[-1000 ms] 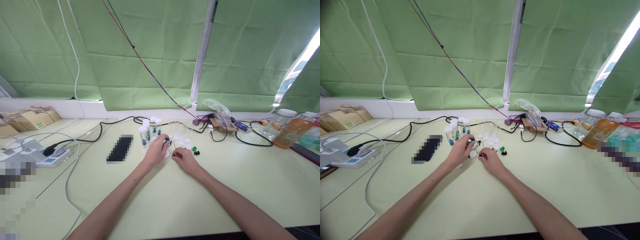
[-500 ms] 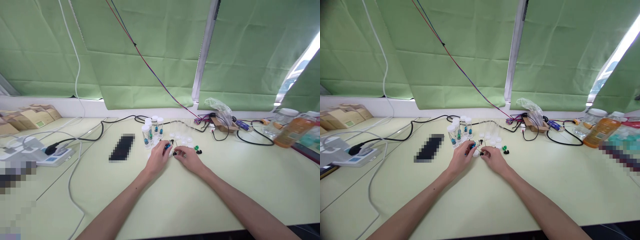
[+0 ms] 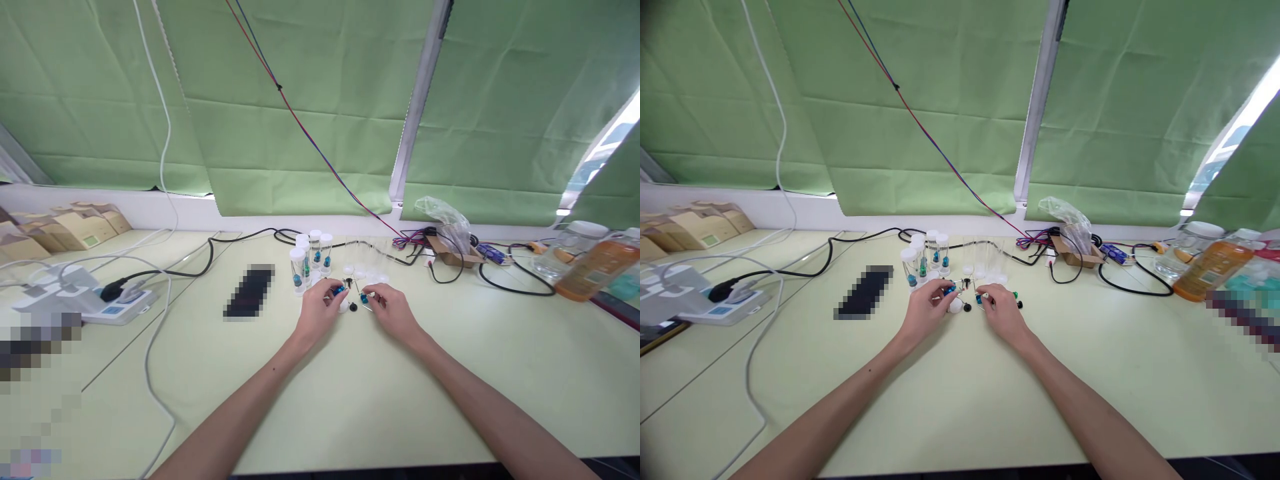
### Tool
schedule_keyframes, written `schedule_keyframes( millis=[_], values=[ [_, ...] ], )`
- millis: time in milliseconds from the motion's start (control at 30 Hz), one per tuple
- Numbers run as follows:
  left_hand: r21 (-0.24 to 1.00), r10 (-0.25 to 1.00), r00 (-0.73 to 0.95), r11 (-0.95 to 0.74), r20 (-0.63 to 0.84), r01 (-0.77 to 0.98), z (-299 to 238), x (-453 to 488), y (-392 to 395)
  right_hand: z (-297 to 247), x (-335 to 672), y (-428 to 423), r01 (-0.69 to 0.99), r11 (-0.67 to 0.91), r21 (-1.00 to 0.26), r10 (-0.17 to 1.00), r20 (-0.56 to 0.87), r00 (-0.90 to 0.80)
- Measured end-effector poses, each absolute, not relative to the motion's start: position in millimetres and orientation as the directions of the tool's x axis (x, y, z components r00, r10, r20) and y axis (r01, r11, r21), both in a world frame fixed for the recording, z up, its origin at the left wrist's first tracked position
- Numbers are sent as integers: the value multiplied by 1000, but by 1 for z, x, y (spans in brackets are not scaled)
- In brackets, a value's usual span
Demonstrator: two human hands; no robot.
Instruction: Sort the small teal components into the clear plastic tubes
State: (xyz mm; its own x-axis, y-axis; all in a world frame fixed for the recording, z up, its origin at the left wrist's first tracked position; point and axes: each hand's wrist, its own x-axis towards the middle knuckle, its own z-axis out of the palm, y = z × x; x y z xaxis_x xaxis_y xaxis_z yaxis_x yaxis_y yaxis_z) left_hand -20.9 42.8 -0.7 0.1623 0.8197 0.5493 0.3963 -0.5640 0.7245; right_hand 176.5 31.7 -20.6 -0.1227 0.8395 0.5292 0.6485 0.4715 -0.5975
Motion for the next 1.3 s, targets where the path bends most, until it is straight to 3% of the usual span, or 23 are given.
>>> schedule_keyframes(
  millis=[133,300,567,967,1300],
  values=[
    [859,886,154,-462,437,221,-3,-21,45,-22,183,36,672,455,-585,825,560,-71],
    [911,910,173,-398,377,105,0,-19,42,-25,192,42,729,424,-537,807,590,-35],
    [916,929,66,-370,364,154,6,-20,41,-30,195,45,771,419,-480,810,581,-78],
    [837,869,-66,-449,491,313,6,-24,43,-21,186,34,776,449,-443,835,516,-189],
    [819,853,-78,-466,517,336,6,-22,41,-18,164,31,775,547,-316,789,505,-350]
  ],
)
